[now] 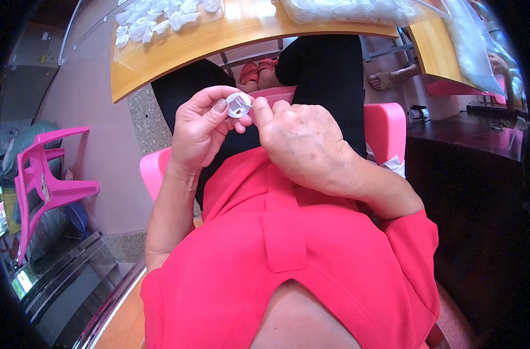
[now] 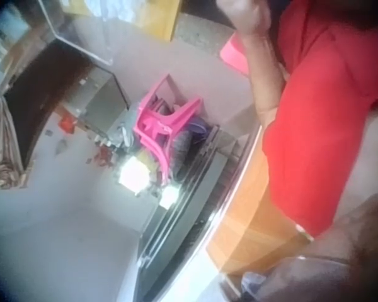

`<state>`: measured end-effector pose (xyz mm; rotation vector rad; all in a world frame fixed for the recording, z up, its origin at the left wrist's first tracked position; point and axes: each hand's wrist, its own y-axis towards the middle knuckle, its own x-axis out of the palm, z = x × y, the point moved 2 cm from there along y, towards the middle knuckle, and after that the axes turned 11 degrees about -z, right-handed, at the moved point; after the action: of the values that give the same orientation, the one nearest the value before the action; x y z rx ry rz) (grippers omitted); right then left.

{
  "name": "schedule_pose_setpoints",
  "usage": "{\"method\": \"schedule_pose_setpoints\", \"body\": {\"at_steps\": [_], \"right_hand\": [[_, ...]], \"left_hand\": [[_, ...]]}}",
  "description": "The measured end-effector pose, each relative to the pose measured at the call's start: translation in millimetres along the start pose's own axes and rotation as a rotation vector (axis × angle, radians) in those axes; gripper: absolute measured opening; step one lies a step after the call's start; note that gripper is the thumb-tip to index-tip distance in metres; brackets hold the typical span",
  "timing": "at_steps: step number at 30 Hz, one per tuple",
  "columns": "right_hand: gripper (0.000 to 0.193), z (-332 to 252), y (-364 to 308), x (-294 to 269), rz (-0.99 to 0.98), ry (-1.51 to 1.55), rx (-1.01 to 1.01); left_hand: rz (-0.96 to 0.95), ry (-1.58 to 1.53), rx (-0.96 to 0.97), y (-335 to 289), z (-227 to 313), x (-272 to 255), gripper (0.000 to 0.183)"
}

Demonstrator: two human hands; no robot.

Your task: The person assembles small white plastic battery components by hand at a workshop table.

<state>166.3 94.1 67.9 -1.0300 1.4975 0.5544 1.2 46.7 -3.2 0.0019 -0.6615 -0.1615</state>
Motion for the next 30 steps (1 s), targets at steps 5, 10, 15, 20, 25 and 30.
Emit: {"method": "schedule_pose_setpoints", "body": {"at_steps": [5,10,15,20,25,30], "right_hand": [[0.026,-1,1,-2,-0.035,-0.018,-0.025],[0.028,3,6,-3,-0.061,-0.013,-0.124],[0.030,9,8,1,-0.066,0.025,-0.188],[0.031,11,9,7,-0.130,0.148,-0.152],[0.033,12,10,8,-0.167,0.182,-0.100],[0.035,15,6,6,-0.069,0.188,-0.045]], "left_hand": [[0.028,0.022,-0.011,0,-1,0,0.022],[0.016,0.035,0.008,-2,-2,-2,0.021],[0.004,0.082,0.012,-1,-4,-5,0.021],[0.023,0.085,-0.028,-1,-4,-4,0.021],[0.028,0.092,-0.041,-1,-4,-5,0.021],[0.041,0.045,-0.035,3,-2,-7,0.023]]}}
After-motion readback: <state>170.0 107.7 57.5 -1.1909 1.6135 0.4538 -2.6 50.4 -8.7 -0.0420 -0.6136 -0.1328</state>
